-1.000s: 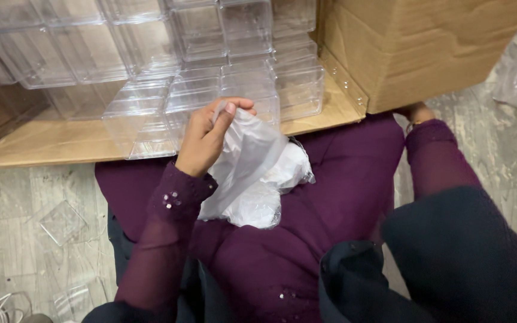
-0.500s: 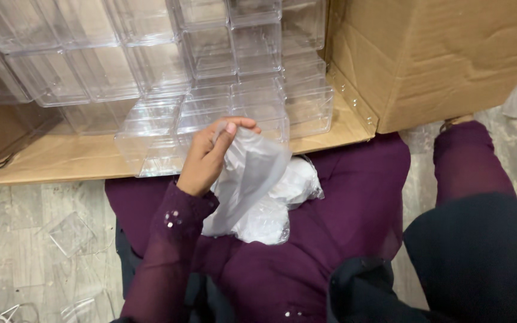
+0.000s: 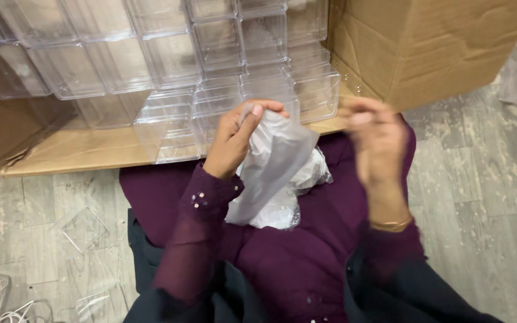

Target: The person sits on the floor and removes clear plastic boxes from white plastic bags one at a time, then stacks the boxes into a large cardboard carton in front of them. They repeat this unpack-and-stack cycle throughout the episode, building up rows of boxes inside the carton.

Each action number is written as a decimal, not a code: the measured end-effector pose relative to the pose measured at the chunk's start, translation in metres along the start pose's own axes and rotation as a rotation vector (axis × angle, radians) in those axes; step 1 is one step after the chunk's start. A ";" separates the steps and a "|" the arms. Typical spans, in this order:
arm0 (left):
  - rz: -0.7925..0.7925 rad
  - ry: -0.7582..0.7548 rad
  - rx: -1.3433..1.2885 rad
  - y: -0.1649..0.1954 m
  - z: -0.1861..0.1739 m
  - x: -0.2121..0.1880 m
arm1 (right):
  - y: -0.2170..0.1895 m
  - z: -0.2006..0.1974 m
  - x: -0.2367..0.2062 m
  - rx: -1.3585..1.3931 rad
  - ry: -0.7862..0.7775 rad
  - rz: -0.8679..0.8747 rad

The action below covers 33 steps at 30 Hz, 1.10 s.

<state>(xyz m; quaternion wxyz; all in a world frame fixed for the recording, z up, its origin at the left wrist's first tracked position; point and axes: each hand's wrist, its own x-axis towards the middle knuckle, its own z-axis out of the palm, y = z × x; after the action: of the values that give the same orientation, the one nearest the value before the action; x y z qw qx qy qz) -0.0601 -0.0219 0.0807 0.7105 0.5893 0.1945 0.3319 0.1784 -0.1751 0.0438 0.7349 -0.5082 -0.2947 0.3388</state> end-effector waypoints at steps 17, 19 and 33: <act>0.003 0.154 -0.111 -0.032 0.000 -0.006 | -0.031 0.094 -0.019 -1.097 -0.244 0.117; -0.056 0.130 -0.109 -0.031 -0.002 -0.007 | -0.025 0.096 -0.018 -0.759 -0.254 -0.134; -0.034 -0.057 -0.188 -0.033 -0.046 -0.019 | -0.034 0.063 0.004 0.608 -0.425 0.203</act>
<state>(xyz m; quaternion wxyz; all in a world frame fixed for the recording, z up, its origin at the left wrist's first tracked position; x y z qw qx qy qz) -0.0965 -0.0052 0.0362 0.7734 0.5257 0.1521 0.3199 0.1389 -0.1461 0.0961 0.7373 -0.2120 -0.2747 0.5796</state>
